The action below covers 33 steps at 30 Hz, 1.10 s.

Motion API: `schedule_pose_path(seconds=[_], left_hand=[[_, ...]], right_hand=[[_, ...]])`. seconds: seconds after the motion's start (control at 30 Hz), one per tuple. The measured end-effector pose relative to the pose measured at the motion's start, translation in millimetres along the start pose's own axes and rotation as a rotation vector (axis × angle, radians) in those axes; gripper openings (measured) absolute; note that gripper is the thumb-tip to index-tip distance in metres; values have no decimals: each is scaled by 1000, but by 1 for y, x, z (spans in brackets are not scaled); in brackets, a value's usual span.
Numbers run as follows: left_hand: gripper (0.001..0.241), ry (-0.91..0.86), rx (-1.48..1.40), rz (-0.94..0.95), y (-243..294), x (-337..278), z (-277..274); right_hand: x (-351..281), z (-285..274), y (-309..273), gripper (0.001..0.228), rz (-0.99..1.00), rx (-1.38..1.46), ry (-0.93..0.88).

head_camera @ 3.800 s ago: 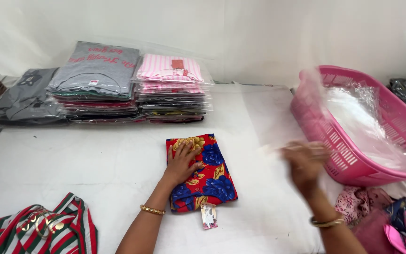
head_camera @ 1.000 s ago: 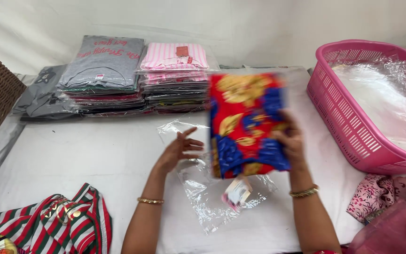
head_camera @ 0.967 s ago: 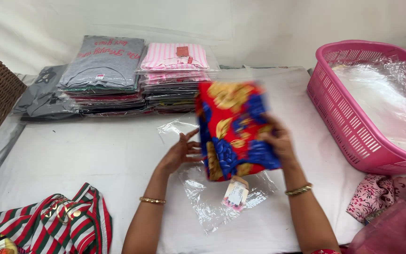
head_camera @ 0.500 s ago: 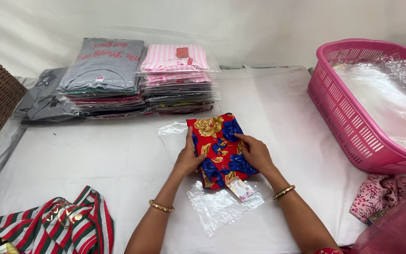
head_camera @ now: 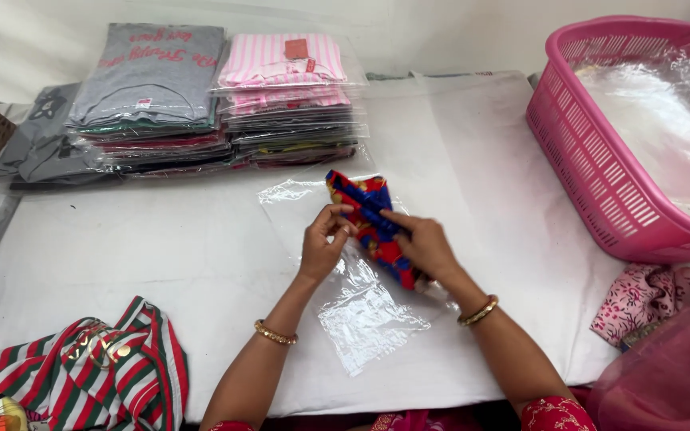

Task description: The person folds a floral-patterned cloth and places it into a clear plastic bag, then stacks it with other packaged clothes. They then fold a red, white, and green striped shirt and a yellow and black striped shirt, stacking them on the table.

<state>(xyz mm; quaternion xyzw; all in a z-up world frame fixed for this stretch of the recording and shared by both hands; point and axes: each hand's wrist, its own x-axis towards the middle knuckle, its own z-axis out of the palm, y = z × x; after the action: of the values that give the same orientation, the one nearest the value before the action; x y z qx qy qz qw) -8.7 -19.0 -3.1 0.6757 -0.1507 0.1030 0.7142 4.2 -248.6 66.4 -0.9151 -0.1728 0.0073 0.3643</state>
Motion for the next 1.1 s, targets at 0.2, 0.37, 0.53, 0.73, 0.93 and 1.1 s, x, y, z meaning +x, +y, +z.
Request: schedule_pose_path(seconds=[0.2, 0.37, 0.53, 0.73, 0.93, 1.1], left_hand=[[37, -555, 603, -321, 59, -18, 47], [64, -804, 1016, 91, 96, -55, 102], [54, -689, 1199, 109, 32, -63, 101], [8, -528, 833, -74, 25, -46, 85], [10, -422, 574, -401, 43, -34, 79], [22, -507, 639, 127, 38, -42, 80]], right_hand=[[-2, -55, 5, 48, -7, 26, 381], [0, -69, 20, 49, -29, 20, 475], [1, -68, 24, 48, -71, 56, 506], [0, -66, 23, 49, -119, 36, 492], [-2, -72, 19, 48, -140, 23, 527], [-2, -72, 19, 49, -171, 62, 552]])
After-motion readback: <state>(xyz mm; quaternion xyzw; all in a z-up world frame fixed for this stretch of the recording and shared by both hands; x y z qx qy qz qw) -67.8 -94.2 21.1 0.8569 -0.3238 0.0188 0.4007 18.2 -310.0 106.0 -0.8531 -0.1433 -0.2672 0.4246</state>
